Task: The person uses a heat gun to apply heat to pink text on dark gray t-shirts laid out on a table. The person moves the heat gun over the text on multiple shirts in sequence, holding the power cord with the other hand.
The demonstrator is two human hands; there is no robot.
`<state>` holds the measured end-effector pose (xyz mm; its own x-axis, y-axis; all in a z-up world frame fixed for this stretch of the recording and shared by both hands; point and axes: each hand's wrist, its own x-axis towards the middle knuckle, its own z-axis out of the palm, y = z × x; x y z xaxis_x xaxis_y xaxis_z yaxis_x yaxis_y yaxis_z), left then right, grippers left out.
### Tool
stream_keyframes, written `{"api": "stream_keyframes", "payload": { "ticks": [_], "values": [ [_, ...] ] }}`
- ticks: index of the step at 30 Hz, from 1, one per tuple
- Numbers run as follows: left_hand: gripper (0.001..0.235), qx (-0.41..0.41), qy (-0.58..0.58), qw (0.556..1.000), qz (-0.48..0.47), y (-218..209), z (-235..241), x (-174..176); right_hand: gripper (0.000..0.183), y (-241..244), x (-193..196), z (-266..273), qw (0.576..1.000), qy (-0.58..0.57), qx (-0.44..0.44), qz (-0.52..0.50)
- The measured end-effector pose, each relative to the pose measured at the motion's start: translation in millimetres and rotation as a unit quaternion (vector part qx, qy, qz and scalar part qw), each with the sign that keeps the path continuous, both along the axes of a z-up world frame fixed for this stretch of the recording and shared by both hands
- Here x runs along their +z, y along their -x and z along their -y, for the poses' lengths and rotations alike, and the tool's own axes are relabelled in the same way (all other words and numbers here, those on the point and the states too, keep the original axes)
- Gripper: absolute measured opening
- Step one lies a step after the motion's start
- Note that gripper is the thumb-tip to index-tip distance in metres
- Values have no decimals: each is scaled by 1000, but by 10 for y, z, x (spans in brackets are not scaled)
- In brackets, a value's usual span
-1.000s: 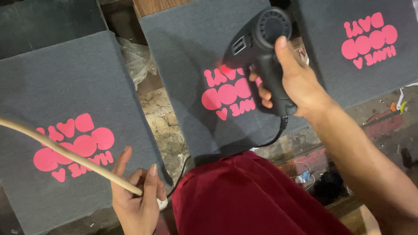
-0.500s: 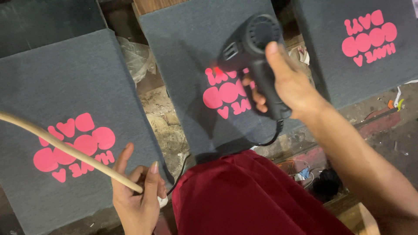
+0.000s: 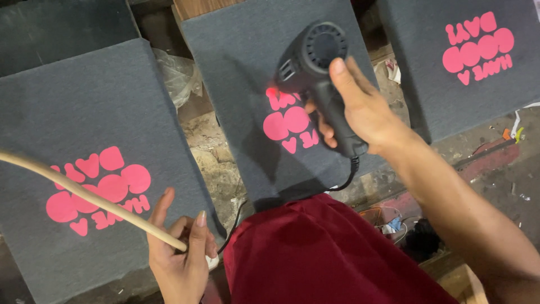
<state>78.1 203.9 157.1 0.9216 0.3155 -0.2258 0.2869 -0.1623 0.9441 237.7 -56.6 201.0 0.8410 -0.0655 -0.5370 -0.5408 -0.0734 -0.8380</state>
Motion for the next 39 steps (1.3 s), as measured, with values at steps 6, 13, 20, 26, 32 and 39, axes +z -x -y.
{"api": "stream_keyframes", "payload": {
  "ticks": [6,13,20,26,32,39],
  "values": [
    [55,-9,-2,1000,20,28,4,-1,55,7,88,-26,999,-23,13,-29],
    [55,-6,14,1000,15,72,4,-76,54,70,102,58,999,45,21,-19],
    [55,-11,10,1000,19,68,19,-34,64,140,108,43,997,-41,26,-55],
    [57,-22,5,1000,4,79,21,-127,54,188,40,163,996,76,42,12],
    [59,-23,-7,997,69,-17,117,-118,77,279,-95,189,988,-126,83,-28],
    [59,-16,-23,999,20,-21,110,-95,53,230,-127,507,995,-70,-66,23]
  ]
}}
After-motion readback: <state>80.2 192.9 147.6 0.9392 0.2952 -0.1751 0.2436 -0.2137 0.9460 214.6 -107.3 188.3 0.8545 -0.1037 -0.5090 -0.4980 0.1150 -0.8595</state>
